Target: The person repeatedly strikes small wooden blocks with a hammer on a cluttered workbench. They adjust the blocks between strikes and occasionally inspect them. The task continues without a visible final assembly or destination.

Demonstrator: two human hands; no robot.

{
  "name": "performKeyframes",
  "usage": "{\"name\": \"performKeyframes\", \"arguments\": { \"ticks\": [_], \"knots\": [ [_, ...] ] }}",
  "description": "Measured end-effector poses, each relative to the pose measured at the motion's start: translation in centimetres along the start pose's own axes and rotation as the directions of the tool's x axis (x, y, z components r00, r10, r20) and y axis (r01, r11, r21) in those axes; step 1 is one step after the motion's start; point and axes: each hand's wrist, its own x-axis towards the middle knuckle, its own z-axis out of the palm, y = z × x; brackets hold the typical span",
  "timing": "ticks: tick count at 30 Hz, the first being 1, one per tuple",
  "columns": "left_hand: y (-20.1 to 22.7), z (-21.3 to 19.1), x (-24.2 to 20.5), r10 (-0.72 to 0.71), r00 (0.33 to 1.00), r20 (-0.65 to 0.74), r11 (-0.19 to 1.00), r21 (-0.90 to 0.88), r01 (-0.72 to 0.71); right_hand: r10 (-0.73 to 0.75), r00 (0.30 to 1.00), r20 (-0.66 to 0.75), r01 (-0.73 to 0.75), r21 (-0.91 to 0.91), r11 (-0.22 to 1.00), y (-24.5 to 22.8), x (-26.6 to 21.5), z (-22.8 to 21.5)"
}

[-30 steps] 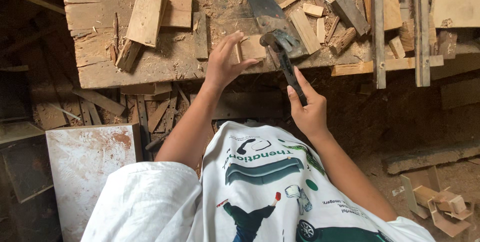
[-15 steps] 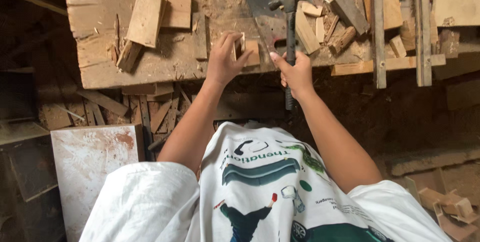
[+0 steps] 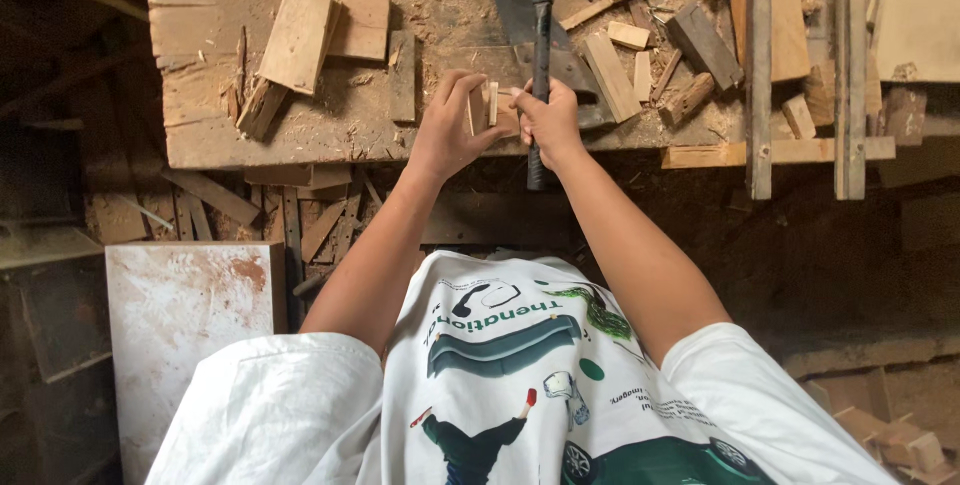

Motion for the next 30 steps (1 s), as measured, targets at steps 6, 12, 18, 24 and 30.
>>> {"name": "performKeyframes", "arguments": {
  "ticks": [6, 12, 18, 24, 30],
  "knots": [
    [0.6, -0.7, 0.6, -0.002, 0.995, 0.102, 0.994, 0.105, -0.009, 0.033, 0.996, 0.082, -0.041, 0.104, 0.994, -1.5, -0.3, -0.8],
    [3.9, -2.9, 1.6, 0.052, 0.97, 0.236, 0.989, 0.122, -0.083, 0.0, 0.98, 0.199, -0.028, 0.137, 0.99, -6.6, -4.3, -0.7],
    [9.3, -4.6, 1.4, 0.003, 0.984, 0.179, 0.961, -0.272, 0.046, -0.101, 0.957, 0.271, 0.068, 0.126, 0.99, -12.8, -8.8, 0.6],
    [12.2, -5.9, 2.8, 0.126, 0.986, 0.106, 0.929, -0.361, -0.08, -0.218, 0.92, 0.325, 0.176, 0.153, 0.972, -16.4, -11.1, 1.4],
    [13.4, -6.5, 3.3, 0.117, 0.984, 0.133, 0.918, -0.392, -0.056, -0.206, 0.922, 0.329, 0.165, 0.148, 0.975, -17.6, -11.6, 1.4]
  ]
}}
